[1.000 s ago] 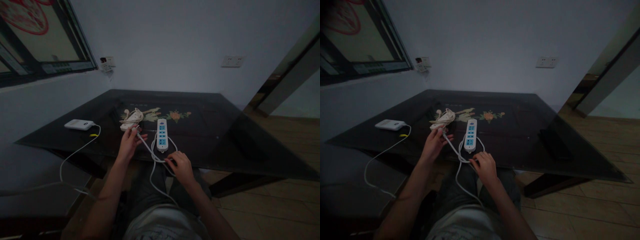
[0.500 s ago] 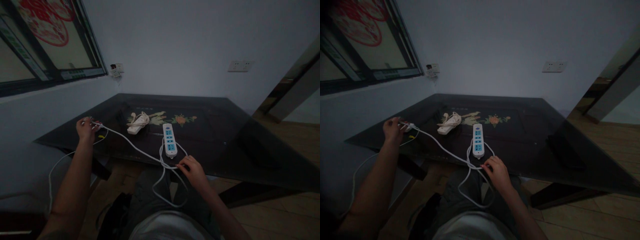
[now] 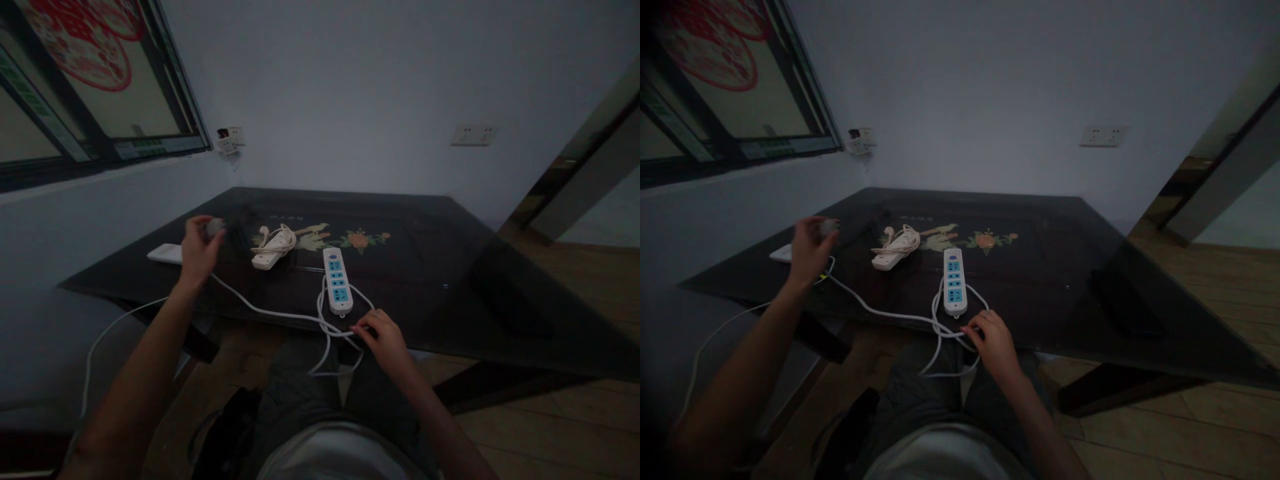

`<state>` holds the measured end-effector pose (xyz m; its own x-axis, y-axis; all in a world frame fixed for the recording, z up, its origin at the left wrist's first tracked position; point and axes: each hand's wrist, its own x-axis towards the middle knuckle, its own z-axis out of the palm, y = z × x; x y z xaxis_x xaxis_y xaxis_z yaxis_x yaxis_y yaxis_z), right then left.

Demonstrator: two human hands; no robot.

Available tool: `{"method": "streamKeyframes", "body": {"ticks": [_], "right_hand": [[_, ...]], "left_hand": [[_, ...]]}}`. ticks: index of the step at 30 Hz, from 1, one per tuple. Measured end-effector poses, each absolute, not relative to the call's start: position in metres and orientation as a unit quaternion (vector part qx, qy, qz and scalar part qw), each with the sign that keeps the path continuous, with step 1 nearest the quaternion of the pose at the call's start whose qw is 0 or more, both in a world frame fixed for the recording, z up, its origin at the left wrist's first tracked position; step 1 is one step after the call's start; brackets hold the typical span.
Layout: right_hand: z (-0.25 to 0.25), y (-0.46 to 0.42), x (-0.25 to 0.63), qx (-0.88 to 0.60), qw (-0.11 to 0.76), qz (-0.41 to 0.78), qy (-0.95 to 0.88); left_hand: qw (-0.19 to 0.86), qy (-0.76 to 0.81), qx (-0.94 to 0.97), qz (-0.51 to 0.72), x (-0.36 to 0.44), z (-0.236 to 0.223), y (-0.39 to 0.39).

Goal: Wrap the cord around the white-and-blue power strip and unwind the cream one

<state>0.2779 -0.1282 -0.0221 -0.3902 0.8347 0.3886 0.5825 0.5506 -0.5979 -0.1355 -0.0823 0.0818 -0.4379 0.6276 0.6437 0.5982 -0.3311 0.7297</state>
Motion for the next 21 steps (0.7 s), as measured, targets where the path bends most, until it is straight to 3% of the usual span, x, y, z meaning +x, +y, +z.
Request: {"method": "streamKeyframes", "body": {"ticks": [6,13,21], "right_hand": [[-0.023,-0.128,0.277,-0.435,0.34,0.19,-0.812],[-0.022,-0.129,0.276,-0.436,0.338,0.196,-0.811],[-0.021,-0.13,0.276,-0.431,0.348,0.203,-0.807]], "left_hand": [[0.026,0.536,0.728,0.428,-0.031,0.061,-0.04],[0.043,0.571,0.715,0.401,0.017,0.012,0.037],[0.055,0.603,0.712,0.355,0.018,-0.006,0.048]]}}
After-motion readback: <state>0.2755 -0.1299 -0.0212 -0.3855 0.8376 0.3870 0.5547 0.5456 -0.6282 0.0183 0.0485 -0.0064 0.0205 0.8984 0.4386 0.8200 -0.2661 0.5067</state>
